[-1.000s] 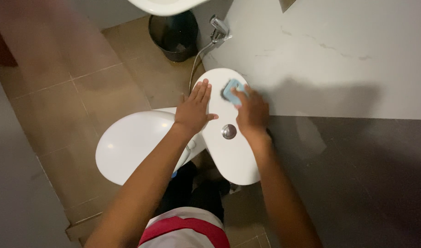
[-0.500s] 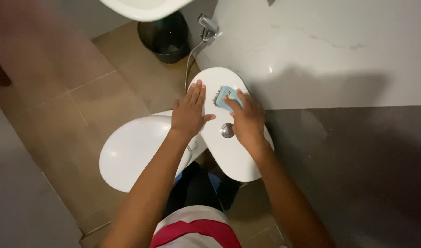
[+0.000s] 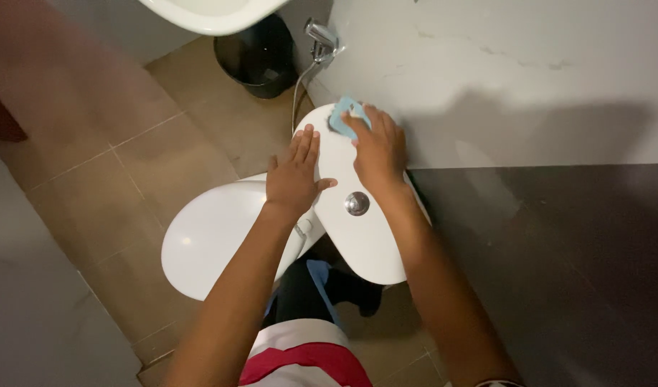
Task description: Cleaning the outside of a toilet tank with a handheld scrub brush.
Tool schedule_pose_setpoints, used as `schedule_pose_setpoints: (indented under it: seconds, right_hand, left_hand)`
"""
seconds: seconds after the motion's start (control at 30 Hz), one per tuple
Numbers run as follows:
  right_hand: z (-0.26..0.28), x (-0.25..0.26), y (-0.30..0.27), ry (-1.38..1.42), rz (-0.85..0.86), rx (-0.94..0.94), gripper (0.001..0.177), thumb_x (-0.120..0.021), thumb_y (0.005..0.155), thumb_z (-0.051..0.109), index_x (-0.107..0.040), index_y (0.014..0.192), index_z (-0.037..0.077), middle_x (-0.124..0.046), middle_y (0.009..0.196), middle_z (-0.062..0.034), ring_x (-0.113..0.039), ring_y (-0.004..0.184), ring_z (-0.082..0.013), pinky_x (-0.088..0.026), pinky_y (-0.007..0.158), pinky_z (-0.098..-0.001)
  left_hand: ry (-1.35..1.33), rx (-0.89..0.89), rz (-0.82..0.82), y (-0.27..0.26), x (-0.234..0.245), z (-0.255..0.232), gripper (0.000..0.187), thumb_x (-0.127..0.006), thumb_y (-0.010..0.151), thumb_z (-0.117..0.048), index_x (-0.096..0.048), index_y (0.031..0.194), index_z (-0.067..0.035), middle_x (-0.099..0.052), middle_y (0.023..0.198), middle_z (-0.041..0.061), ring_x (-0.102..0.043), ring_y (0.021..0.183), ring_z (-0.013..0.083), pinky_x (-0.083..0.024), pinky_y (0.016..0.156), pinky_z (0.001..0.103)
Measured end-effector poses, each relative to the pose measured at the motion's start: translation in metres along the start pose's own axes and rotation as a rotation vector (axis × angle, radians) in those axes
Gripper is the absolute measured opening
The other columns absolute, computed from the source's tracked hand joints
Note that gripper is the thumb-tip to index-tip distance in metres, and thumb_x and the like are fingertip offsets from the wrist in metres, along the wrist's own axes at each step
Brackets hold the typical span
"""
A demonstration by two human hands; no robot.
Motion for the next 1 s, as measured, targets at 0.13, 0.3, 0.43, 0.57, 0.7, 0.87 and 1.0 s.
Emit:
schedule_pose_setpoints:
  seconds: [0.13, 0.3, 0.43, 0.57, 0.7, 0.87, 1.0]
  right_hand:
    - [0.010, 0.006, -0.035, -0.056, -0.025, 0.081, 0.048, -0.071, 0.088, 0.001, -0.069, 0.133, 0.020, -0.055, 0.147, -0.0172, -0.049, 0.136, -0.0360, -0.041, 0.110, -0.0515]
    - [-0.011, -0.001, -0.033, 0.025, -0.004, -0.025, 0.055, -0.067, 0.087, -0.007, -0.067, 0.135, 0.020, -0.058, 0.148, -0.0158, -0.055, 0.135, -0.0355, -0.044, 0.106, -0.0487]
    - [-0.015, -0.006, 0.000, -0.013, -0.049, -0.068, 0.052, -0.071, 0.087, -0.004, -0.067, 0.133, 0.018, -0.058, 0.144, -0.0185, -0.055, 0.130, -0.0389, -0.042, 0.100, -0.0536]
    - [-0.008, -0.004, 0.011, -0.025, -0.097, -0.061, 0.050, -0.071, 0.087, -0.003, -0.068, 0.133, 0.016, -0.059, 0.141, -0.0181, -0.055, 0.130, -0.0386, -0.043, 0.105, -0.0536]
    - [0.020, 0.009, -0.006, -0.014, 0.001, 0.053, 0.047, -0.071, 0.088, -0.001, -0.068, 0.131, 0.017, -0.059, 0.143, -0.0186, -0.055, 0.129, -0.0389, -0.043, 0.102, -0.0524]
    - [-0.003, 0.009, -0.018, -0.020, 0.023, 0.085, 0.050, -0.071, 0.085, -0.002, -0.069, 0.131, 0.017, -0.059, 0.142, -0.0199, -0.056, 0.129, -0.0399, -0.044, 0.099, -0.0527]
    - [-0.023, -0.011, -0.001, -0.089, -0.058, 0.027, 0.051, -0.070, 0.087, -0.002, -0.068, 0.134, 0.016, -0.058, 0.142, -0.0217, -0.057, 0.128, -0.0396, -0.045, 0.105, -0.0510]
  left_hand:
    - [-0.010, 0.005, 0.026, -0.002, -0.001, 0.000, 0.104, -0.060, 0.086, -0.069, -0.014, 0.164, -0.016, -0.006, 0.173, -0.002, -0.014, 0.156, 0.0167, -0.033, 0.113, 0.060]
    - [-0.004, -0.003, 0.045, -0.001, 0.001, 0.000, 0.104, -0.058, 0.088, -0.068, -0.012, 0.164, -0.014, -0.005, 0.172, -0.001, -0.012, 0.157, 0.0170, -0.034, 0.113, 0.058]
    - [-0.005, -0.006, 0.036, -0.003, 0.000, 0.001, 0.104, -0.059, 0.088, -0.068, -0.012, 0.163, -0.013, -0.006, 0.172, -0.001, -0.012, 0.157, 0.0177, -0.034, 0.113, 0.059]
    - [-0.045, -0.018, 0.010, -0.003, 0.001, 0.001, 0.104, -0.061, 0.087, -0.067, -0.014, 0.163, -0.014, -0.007, 0.172, -0.001, -0.013, 0.157, 0.0184, -0.033, 0.113, 0.060]
    - [-0.043, -0.030, 0.004, -0.001, -0.001, -0.001, 0.104, -0.061, 0.087, -0.066, -0.014, 0.163, -0.012, -0.007, 0.172, 0.001, -0.014, 0.157, 0.0188, -0.035, 0.112, 0.060]
    - [-0.040, -0.035, -0.021, 0.000, -0.001, 0.002, 0.102, -0.060, 0.089, -0.066, -0.014, 0.163, -0.013, -0.007, 0.173, 0.001, -0.015, 0.157, 0.0192, -0.035, 0.112, 0.061]
    - [-0.052, -0.021, -0.015, -0.001, -0.005, 0.002, 0.103, -0.059, 0.088, -0.066, -0.012, 0.163, -0.013, -0.006, 0.172, 0.001, -0.015, 0.156, 0.0195, -0.033, 0.111, 0.062]
Point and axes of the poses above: each hand's wrist, its own y-axis towards the middle knuckle, its own x-axis out of the back of the hand, z = x × y, the point moved 9 cm from there along y, towards the middle knuckle
